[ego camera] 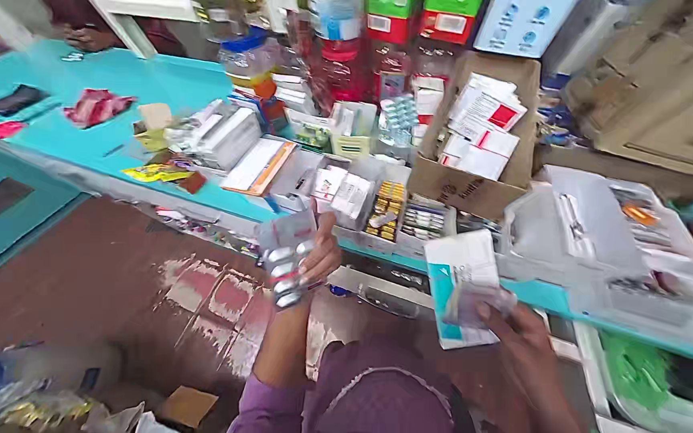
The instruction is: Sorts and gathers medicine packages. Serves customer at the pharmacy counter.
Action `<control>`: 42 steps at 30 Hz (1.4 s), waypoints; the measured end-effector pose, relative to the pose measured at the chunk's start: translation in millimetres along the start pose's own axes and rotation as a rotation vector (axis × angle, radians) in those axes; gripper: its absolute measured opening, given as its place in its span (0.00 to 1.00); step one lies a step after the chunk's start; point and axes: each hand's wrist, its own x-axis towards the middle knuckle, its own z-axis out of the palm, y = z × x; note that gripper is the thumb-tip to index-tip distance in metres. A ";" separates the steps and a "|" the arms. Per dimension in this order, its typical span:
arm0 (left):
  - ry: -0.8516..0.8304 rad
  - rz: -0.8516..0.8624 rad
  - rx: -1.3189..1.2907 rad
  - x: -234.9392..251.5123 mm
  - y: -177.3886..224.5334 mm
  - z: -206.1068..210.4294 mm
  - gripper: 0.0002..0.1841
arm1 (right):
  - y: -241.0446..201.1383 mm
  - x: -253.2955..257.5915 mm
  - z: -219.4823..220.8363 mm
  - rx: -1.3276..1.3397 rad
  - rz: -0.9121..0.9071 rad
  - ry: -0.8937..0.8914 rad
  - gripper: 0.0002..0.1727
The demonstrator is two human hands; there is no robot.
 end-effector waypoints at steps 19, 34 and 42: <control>0.527 -0.451 1.428 -10.0 -53.6 71.4 0.12 | -4.3 18.0 35.0 0.114 -0.015 -0.205 0.12; 1.302 -0.360 2.215 43.6 194.4 101.1 0.30 | 4.2 -0.4 31.1 0.148 0.015 -0.145 0.11; 0.321 -0.201 1.925 103.1 -46.0 95.4 0.25 | -3.1 -43.3 -2.7 0.101 0.098 -0.002 0.10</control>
